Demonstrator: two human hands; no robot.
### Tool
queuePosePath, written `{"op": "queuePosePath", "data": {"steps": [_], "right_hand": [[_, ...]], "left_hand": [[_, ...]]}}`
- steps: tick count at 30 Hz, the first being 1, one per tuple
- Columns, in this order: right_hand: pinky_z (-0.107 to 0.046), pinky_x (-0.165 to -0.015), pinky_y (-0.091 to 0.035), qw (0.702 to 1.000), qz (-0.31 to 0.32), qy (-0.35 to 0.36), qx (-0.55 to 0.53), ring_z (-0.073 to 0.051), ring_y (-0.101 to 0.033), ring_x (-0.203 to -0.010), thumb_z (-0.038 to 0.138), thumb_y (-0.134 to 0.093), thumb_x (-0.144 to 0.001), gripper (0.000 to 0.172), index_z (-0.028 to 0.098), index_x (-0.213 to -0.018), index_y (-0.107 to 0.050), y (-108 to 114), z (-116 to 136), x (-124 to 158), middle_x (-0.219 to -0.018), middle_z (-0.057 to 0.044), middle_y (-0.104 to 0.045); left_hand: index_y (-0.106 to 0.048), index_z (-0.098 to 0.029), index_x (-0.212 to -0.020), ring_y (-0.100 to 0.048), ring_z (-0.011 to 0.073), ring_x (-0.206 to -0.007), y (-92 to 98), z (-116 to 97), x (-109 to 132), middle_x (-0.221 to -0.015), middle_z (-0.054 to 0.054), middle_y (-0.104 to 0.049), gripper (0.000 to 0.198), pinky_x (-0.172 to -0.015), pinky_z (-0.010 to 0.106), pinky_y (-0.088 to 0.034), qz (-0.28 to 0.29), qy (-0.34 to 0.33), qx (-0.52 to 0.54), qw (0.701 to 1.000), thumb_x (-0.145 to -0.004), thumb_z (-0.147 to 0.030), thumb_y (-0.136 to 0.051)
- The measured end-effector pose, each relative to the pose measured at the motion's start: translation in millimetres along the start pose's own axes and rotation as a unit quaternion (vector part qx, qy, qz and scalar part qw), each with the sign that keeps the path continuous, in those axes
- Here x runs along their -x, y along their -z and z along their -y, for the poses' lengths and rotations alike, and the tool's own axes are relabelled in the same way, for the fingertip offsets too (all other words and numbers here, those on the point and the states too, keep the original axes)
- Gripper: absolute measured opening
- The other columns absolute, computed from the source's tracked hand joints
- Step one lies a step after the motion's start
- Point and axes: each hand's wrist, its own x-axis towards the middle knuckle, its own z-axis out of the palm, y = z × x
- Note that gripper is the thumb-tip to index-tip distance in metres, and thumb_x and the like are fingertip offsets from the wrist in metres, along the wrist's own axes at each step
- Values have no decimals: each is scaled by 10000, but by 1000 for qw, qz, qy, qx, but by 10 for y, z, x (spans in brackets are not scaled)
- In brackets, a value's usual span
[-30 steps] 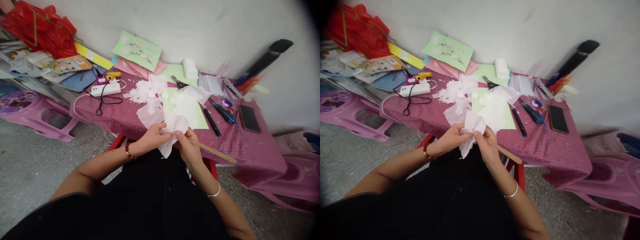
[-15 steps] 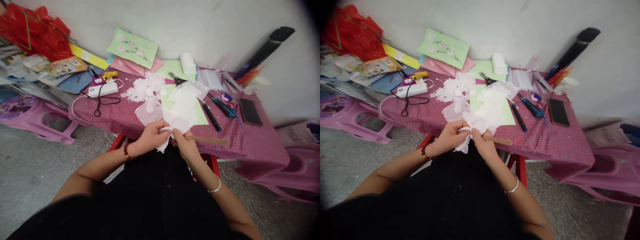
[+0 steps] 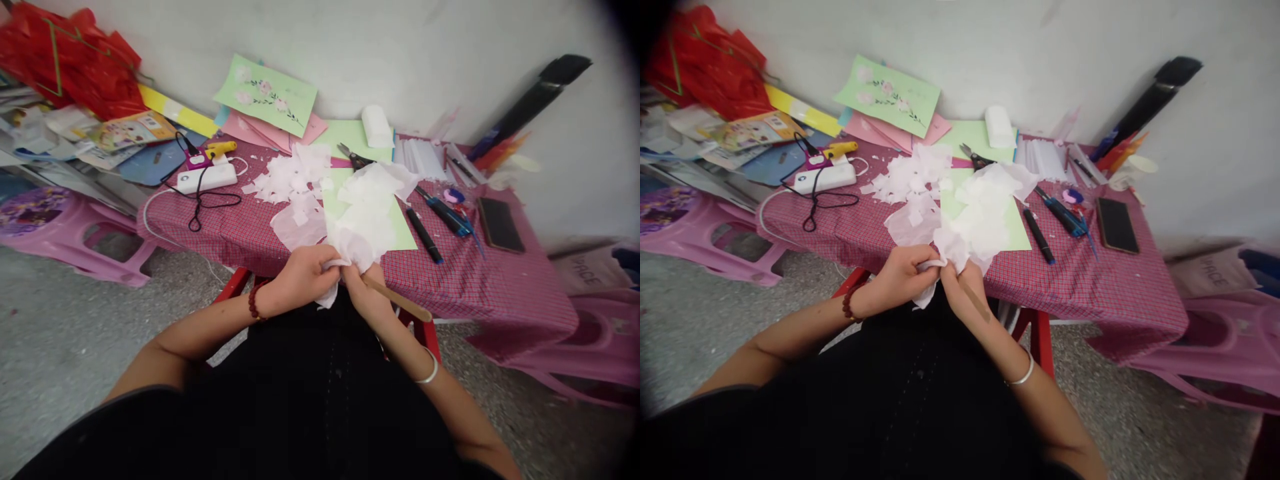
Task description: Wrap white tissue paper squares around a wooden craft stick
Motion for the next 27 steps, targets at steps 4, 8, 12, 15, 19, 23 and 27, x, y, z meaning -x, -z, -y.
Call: {"op": "queuePosePath", "data": {"steps": [4,8,12,15,19,23,27], "right_hand": [[-308,-638,-439,1000,11,10,-18,-211,-566,-714,297,-542,-799,130,226,-714,-611,22,-41,-14,-691,-22,-622],[-292,-594,-430,996,-26,-25,-81,-170,-530,-648,362,-580,-802,167,215,-727,-603,17,-128,-12,-704,-18,-614],[-255,-467,-351,975,-39,-56,-212,-104,-388,-469,418,-648,-770,242,212,-681,-557,-13,-186,-13,-534,46,-477],[-243,-453,-342,968,-40,-55,-240,-93,-380,-455,411,-673,-756,231,206,-707,-580,-14,-171,-20,-530,51,-489],[-272,-573,-454,977,-23,-46,-206,-146,-564,-622,398,-666,-763,200,206,-807,-637,7,-93,-8,-729,-9,-658],[-348,-757,-499,987,-9,-28,-159,-209,-635,-846,366,-649,-775,213,205,-911,-679,1,-21,20,-947,-56,-710],[-380,-783,-511,983,-12,-46,-175,-227,-646,-864,344,-655,-760,212,208,-920,-683,-20,-1,28,-929,-65,-717]], "left_hand": [[-581,-138,-700,-458,89,-602,-2,-10,24,-642,-19,-539,117,-568,210,-322,3,-11,-4,1000,-783,-109,-504],[-524,-133,-621,-401,77,-573,-8,-3,26,-598,-31,-467,187,-550,212,-293,-24,-24,20,999,-806,-157,-519],[-568,-129,-723,-439,80,-600,36,18,-34,-653,-26,-507,129,-560,196,-345,5,90,178,980,-797,-235,-561],[-582,-132,-832,-496,98,-658,77,30,-86,-723,-6,-561,171,-598,205,-398,48,126,270,953,-759,-285,-611],[-600,-135,-809,-522,114,-668,96,17,-114,-712,11,-588,213,-600,216,-417,69,140,283,946,-758,-341,-618],[-635,-125,-831,-519,105,-627,79,1,-94,-723,24,-615,245,-557,205,-396,67,159,297,939,-806,-359,-565],[-643,-126,-905,-487,81,-578,84,8,-69,-731,10,-610,250,-529,191,-369,71,159,324,930,-845,-332,-513]]}}
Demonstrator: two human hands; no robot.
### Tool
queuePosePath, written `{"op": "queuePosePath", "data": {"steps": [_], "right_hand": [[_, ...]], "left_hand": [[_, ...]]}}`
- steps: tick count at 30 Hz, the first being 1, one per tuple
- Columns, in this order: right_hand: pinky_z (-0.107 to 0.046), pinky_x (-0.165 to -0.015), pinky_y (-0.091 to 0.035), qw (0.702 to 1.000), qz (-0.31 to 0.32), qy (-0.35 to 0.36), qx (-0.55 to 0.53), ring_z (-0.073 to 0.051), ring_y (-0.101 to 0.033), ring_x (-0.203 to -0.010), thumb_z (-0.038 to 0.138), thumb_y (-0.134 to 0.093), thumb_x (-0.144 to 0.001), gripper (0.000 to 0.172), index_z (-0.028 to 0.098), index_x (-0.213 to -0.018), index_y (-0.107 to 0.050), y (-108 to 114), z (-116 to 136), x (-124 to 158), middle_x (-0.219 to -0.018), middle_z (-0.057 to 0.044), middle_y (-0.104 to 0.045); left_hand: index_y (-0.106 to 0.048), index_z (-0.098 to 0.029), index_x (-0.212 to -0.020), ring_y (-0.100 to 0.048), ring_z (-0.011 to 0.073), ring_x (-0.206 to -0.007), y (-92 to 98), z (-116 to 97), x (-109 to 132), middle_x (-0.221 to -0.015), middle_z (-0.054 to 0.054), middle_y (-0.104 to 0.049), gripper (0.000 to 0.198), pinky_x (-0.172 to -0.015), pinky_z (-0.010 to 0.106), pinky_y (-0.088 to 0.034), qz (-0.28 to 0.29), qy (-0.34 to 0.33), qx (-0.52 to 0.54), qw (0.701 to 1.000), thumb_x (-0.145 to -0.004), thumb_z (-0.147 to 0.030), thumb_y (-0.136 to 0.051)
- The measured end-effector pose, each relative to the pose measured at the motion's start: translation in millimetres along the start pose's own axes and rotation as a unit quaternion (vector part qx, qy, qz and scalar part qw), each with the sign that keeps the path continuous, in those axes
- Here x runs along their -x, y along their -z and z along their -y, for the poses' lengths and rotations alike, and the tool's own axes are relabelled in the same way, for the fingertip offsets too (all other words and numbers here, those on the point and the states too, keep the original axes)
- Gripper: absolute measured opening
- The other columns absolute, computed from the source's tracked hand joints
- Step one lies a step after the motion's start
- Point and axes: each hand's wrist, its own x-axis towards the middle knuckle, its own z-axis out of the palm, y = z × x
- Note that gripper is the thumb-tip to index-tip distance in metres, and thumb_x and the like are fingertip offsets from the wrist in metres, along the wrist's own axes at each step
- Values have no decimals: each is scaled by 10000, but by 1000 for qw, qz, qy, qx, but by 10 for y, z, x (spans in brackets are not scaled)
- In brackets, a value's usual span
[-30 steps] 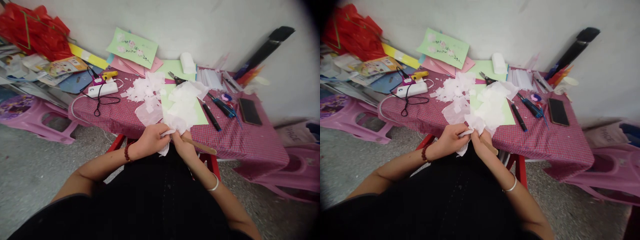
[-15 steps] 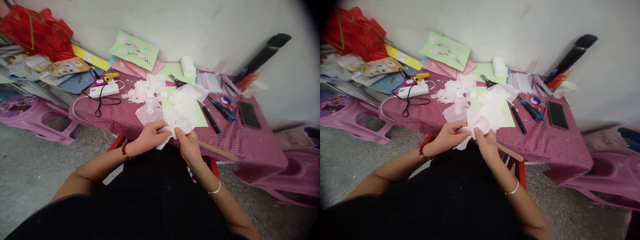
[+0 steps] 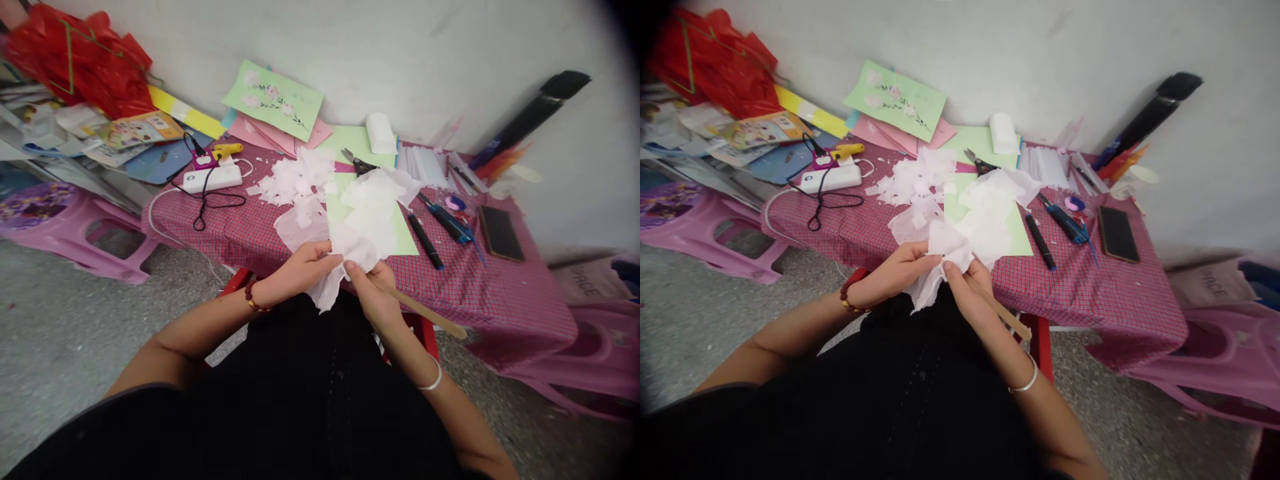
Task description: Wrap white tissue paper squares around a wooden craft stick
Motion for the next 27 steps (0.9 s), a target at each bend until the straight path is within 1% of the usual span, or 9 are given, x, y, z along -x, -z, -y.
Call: {"op": "queuePosePath", "data": {"steps": [5,9,11,15,18,21,23,25,27], "right_hand": [[-386,-785,-509,999,-1,22,29,-239,-636,-875,343,-642,-778,197,214,-917,-694,32,-9,-1,-874,-59,-709],[-356,-744,-495,998,4,48,40,-216,-614,-808,344,-652,-777,146,217,-838,-687,84,-27,-6,-882,-52,-688],[-308,-623,-470,999,0,45,11,-168,-561,-661,369,-648,-775,152,218,-755,-647,123,-23,-32,-765,-25,-638],[-250,-470,-354,999,-12,32,-41,-115,-410,-512,395,-615,-774,225,220,-648,-551,244,51,-124,-599,24,-476],[-238,-461,-332,999,-2,22,-36,-113,-402,-519,388,-619,-763,185,216,-699,-592,335,112,-174,-592,28,-471],[-236,-474,-346,999,39,7,-4,-114,-435,-545,363,-678,-720,167,203,-712,-630,365,96,-187,-625,20,-527],[-243,-491,-369,998,55,-3,-4,-120,-462,-559,327,-713,-689,148,197,-709,-644,349,47,-185,-649,12,-568],[-246,-498,-379,999,43,1,-15,-117,-463,-551,305,-713,-695,126,197,-699,-647,326,4,-182,-651,12,-578],[-239,-487,-371,1000,19,20,-10,-110,-453,-542,309,-685,-728,134,198,-673,-635,311,-7,-175,-653,12,-568]], "left_hand": [[-617,-113,-848,-491,92,-640,28,-39,7,-745,13,-587,271,-565,198,-387,7,-22,-51,998,-865,-346,-481],[-614,-116,-876,-507,112,-673,47,-20,7,-787,23,-605,164,-590,214,-404,7,-82,-229,970,-816,-243,-530],[-608,-121,-831,-519,138,-731,81,1,16,-814,49,-609,150,-637,243,-414,-29,-164,-379,910,-841,-218,-494],[-584,-149,-773,-505,159,-771,181,-3,44,-824,66,-600,205,-675,275,-394,-69,-318,-616,717,-901,-203,-434],[-586,-173,-823,-497,149,-752,223,-19,53,-818,45,-600,211,-663,272,-384,-61,-364,-662,652,-927,-182,-403],[-591,-177,-859,-504,152,-769,223,-1,42,-829,40,-606,199,-678,274,-396,-50,-384,-659,645,-929,-173,-405],[-597,-168,-857,-511,156,-780,219,18,25,-838,47,-614,199,-699,276,-409,-50,-383,-639,665,-918,-150,-408],[-609,-158,-874,-526,171,-820,233,17,8,-868,62,-623,174,-744,293,-425,-52,-353,-611,707,-889,-136,-437],[-612,-153,-990,-544,207,-924,267,-14,-4,-982,91,-630,172,-827,335,-433,-7,-299,-568,767,-841,-194,-536]]}}
